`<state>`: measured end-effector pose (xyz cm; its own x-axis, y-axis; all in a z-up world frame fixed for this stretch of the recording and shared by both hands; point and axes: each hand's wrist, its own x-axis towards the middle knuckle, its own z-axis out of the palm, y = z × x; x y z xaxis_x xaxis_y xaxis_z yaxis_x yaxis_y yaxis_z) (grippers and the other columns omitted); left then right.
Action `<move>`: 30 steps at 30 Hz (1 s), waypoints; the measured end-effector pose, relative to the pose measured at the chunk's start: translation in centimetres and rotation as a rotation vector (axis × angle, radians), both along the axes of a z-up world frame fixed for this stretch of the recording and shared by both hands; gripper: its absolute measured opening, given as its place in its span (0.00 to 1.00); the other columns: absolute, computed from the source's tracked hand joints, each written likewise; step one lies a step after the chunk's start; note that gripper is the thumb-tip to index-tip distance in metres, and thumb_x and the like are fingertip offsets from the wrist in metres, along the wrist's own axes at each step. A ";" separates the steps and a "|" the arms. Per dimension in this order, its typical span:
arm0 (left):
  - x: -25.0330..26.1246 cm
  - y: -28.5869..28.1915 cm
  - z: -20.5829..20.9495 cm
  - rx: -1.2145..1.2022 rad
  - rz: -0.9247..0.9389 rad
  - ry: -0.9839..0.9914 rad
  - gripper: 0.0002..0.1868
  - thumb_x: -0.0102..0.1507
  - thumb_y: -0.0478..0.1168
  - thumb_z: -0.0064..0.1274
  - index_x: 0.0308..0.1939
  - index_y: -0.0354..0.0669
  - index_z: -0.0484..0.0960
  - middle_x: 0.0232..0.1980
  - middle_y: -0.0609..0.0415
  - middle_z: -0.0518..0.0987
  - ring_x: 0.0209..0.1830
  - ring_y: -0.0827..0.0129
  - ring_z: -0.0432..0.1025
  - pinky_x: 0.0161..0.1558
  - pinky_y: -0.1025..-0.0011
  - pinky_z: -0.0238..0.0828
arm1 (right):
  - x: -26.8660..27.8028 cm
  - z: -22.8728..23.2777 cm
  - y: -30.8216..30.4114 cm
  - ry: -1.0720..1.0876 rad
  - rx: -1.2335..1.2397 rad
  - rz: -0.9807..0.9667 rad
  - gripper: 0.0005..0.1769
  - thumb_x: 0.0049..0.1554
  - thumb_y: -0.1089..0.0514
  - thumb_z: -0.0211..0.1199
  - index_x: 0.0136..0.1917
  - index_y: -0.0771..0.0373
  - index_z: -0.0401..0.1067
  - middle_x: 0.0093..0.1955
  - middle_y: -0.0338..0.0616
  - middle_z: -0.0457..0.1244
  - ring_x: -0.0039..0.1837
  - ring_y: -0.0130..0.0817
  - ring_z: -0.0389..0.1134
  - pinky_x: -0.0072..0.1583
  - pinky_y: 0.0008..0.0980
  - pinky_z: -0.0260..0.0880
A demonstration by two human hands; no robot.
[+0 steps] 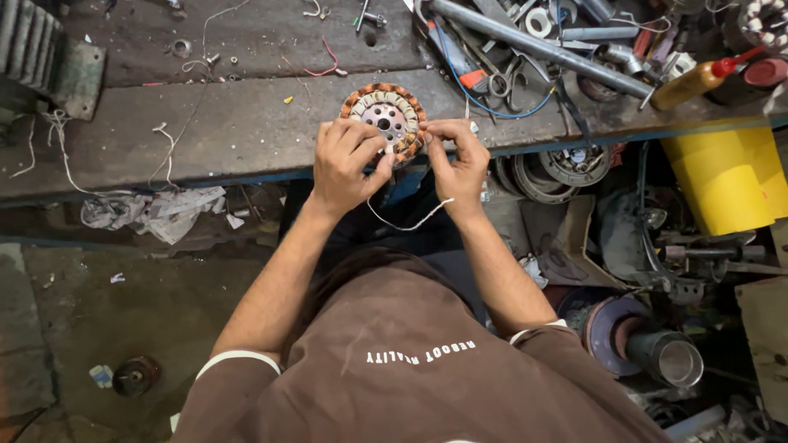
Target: The person is winding a white string or wire around the slots of a motor stator. They repeatedly thread the string through the stator slots and pull it tight, working methodically around the circular component.
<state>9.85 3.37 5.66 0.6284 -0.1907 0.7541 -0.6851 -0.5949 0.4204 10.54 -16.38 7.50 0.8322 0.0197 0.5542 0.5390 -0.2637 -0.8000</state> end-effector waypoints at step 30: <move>-1.0 1.0 0.3 -0.210 -0.088 0.179 0.08 0.61 0.38 0.67 0.40 0.43 0.84 0.47 0.57 0.79 0.54 0.60 0.70 0.57 0.60 0.66 | -0.4 -2.1 0.3 0.262 0.432 0.187 0.05 0.64 0.69 0.62 0.51 0.66 0.67 0.53 0.50 0.70 0.50 0.29 0.68 0.54 0.27 0.70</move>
<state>8.84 4.37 5.97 0.7433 -0.1014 0.6612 -0.6336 -0.4238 0.6473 10.10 -16.07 5.37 0.9478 -0.0032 0.3189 0.3130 0.2009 -0.9283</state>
